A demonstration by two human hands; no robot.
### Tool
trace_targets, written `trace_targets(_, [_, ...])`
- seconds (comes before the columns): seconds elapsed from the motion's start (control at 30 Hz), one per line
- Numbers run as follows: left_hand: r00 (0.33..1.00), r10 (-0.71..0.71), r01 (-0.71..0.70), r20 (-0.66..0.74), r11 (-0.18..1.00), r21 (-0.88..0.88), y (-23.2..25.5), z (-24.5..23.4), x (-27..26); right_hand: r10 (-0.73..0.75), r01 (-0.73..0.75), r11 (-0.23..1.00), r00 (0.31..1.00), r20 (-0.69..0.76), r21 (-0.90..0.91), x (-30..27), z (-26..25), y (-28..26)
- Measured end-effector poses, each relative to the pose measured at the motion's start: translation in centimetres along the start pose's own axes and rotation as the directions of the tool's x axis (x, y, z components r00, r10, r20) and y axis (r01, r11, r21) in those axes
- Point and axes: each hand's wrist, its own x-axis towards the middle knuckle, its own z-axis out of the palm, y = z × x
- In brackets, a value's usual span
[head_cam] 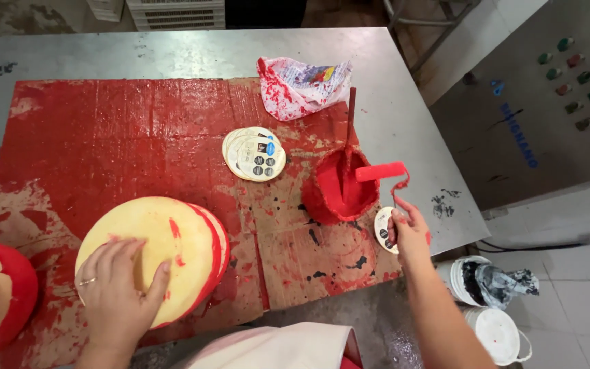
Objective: Painting cheese wheels with red wax and applying labels before placing them in storage crates.
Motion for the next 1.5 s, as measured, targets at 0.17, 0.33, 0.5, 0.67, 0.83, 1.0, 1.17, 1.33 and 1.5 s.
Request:
trace_targets(0.17, [0.999, -0.027, 0.027, 0.042, 1.000, -0.001, -0.1, 0.2, -0.1, 0.173, -0.167, 0.790, 0.984, 0.048, 0.590, -1.0, 1.0, 2.4])
trace_targets(0.33, [1.000, -0.014, 0.014, 0.018, 1.000, 0.013, -0.3, 0.6, -0.3, 0.136, -0.305, 0.602, 0.950, 0.281, 0.738, 0.7, 1.0, 7.0])
trace_targets(0.5, [1.000, -0.014, 0.014, -0.020, 1.000, 0.017, -0.8, 1.7, -0.4, 0.138, -0.377, 0.622, 0.915, 0.378, 0.686, -0.4, 2.1, 6.9])
trace_targets(0.67, [0.984, -0.029, -0.016, -0.177, 0.968, -0.250, -1.8, 3.0, -1.0, -0.068, -0.144, 0.886, 0.900, 0.431, 0.441, -4.9, 6.0, 4.2])
trace_targets(0.83, [0.945, -0.216, 0.058, -0.246, 0.850, -0.524, -1.7, 0.8, -2.3, -0.198, 0.020, 0.949, 0.816, 0.544, 0.314, -9.3, 11.5, 0.3])
trace_targets(1.0, [0.924, -0.355, 0.198, -0.143, 0.762, -0.616, -3.5, -1.3, -6.8, -0.240, 0.246, 0.966, 0.743, 0.625, 0.078, -12.3, 16.5, -5.4])
trace_targets(1.17, [0.885, -0.464, 0.400, 0.028, 0.729, -0.555, -6.3, -1.8, -11.9, -0.259, 0.760, 0.583, 0.507, 0.822, -0.286, -13.6, 23.0, -10.9])
trace_targets(1.33, [0.824, -0.520, 0.555, 0.226, 0.658, -0.510, -8.2, -1.6, -13.8, -0.116, 0.686, 0.562, 0.618, 0.777, -0.462, -16.4, 23.9, -14.2])
trace_targets(1.5, [0.714, -0.545, 0.700, 0.440, 0.569, -0.431, -9.6, -3.0, -13.2, -0.027, 0.614, 0.542, 0.695, 0.719, -0.573, -19.4, 17.8, -15.9])
